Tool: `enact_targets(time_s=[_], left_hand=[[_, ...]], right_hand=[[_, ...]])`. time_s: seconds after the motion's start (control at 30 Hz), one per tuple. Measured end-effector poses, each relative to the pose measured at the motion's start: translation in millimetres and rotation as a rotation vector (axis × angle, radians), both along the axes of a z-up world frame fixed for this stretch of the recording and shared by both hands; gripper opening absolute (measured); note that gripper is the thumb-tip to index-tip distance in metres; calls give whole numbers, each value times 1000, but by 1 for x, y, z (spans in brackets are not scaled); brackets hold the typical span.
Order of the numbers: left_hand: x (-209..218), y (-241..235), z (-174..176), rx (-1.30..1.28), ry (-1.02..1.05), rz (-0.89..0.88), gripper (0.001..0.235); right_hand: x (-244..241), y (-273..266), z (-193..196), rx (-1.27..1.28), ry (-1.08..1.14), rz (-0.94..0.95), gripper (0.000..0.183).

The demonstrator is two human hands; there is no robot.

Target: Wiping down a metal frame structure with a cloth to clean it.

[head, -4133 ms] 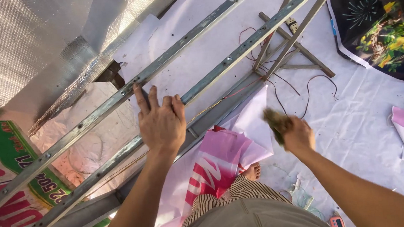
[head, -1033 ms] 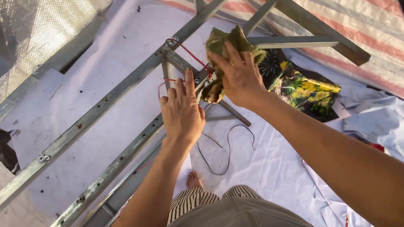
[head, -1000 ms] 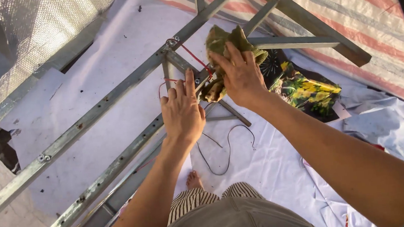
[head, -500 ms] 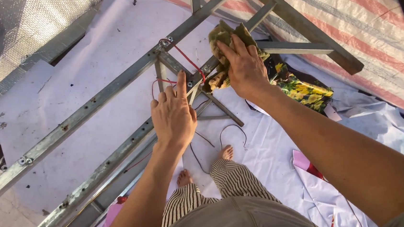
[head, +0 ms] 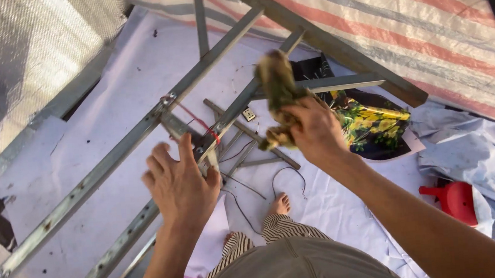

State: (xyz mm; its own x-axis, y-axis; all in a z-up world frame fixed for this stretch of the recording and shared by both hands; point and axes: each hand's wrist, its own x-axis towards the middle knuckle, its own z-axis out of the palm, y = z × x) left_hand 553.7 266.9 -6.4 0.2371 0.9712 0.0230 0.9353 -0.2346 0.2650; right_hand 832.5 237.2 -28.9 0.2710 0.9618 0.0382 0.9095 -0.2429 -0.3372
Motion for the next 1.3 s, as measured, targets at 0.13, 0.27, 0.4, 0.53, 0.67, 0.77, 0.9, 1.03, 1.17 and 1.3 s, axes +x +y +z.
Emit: enact_targets(time_s=[0.13, 0.27, 0.4, 0.53, 0.67, 0.77, 0.9, 1.03, 1.17, 1.3], left_hand=[[50, 29, 37, 153, -55, -94, 75], [115, 76, 25, -79, -49, -128, 93], [148, 112, -36, -296, 31, -179, 78], [150, 126, -69, -286, -25, -132, 60], [147, 114, -55, -253, 16, -127, 59], [147, 108, -42, -218, 23, -132, 53], [148, 101, -19, -239, 51, -125, 44], [151, 96, -5, -235, 59, -124, 33], [153, 96, -5, -204, 66, -116, 29], [157, 95, -2, -188, 101, -115, 27]], right_hand=[[32, -16, 31, 153, 177, -138, 37], [39, 34, 73, 331, 158, -61, 45], [23, 74, 23, -59, -273, 142, 81], [22, 96, 4, -326, -281, 166, 79], [46, 106, 14, -360, -150, 234, 69], [54, 106, 22, -329, -54, 308, 59], [91, 90, 21, -338, -22, 291, 61], [141, 60, 41, -428, -91, 162, 58], [135, 56, 30, -311, -67, 211, 60], [95, 76, 9, -221, -110, 359, 65]])
